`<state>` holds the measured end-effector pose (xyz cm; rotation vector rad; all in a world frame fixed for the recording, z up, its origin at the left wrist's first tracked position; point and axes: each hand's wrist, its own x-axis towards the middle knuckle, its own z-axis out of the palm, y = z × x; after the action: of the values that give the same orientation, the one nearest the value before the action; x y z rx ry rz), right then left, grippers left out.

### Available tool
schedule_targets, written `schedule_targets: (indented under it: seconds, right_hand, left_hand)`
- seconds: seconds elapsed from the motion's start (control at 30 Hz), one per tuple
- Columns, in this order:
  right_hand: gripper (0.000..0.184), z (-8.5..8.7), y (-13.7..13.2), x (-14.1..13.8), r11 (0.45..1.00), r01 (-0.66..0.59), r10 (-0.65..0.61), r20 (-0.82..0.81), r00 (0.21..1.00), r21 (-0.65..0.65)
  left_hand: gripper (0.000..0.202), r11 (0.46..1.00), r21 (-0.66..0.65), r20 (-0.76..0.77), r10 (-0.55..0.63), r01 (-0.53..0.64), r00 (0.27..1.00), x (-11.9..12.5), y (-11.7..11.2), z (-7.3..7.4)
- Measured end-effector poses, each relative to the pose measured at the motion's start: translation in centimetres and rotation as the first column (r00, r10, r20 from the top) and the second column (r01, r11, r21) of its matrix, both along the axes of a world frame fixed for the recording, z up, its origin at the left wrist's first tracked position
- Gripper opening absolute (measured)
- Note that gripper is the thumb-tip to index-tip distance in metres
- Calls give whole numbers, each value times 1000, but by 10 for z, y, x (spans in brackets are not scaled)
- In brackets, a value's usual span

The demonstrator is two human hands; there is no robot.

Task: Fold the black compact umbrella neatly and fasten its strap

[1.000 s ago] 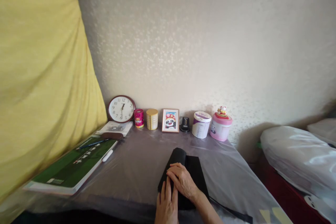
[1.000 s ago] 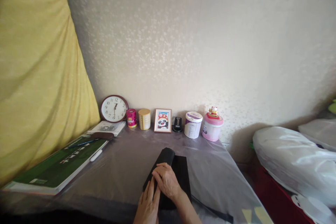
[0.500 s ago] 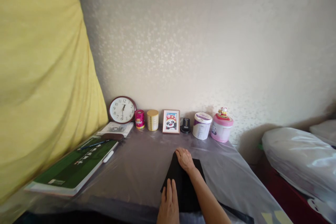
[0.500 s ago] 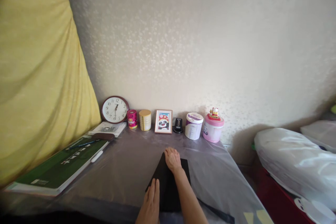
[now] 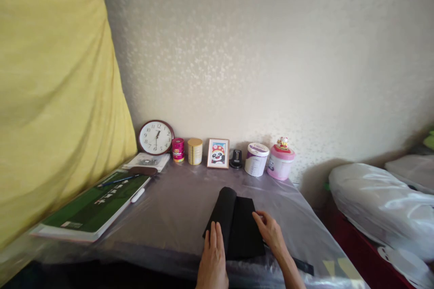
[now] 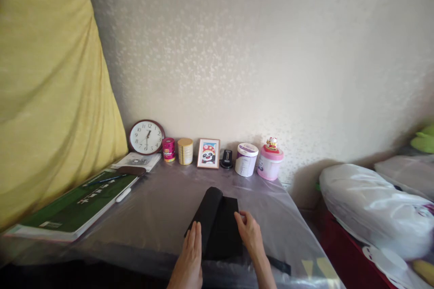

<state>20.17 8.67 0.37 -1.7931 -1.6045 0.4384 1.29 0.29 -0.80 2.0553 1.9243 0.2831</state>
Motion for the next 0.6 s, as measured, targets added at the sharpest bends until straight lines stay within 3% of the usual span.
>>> schedule_targets:
  seconds: [0.17, 0.4, 0.5, 0.6]
  right_hand:
    - [29, 3, -6, -15, 1000, -26, 27, -67, 997, 18]
    - [31, 22, 10, -48, 982, -183, 189, -307, 933, 46]
    - [34, 27, 19, -69, 984, -171, 179, -282, 943, 55]
    - [33, 34, 21, -81, 981, -185, 190, -134, 973, 50]
  left_hand:
    - [91, 999, -38, 19, 37, -36, 999, 2, -4, 11]
    - [90, 998, -35, -5, 46, -46, 999, 3, -3, 10]
    - [93, 999, -21, -40, 28, -29, 999, 3, -2, 6]
    - [99, 1000, -14, -44, 14, -15, 999, 3, 0, 1]
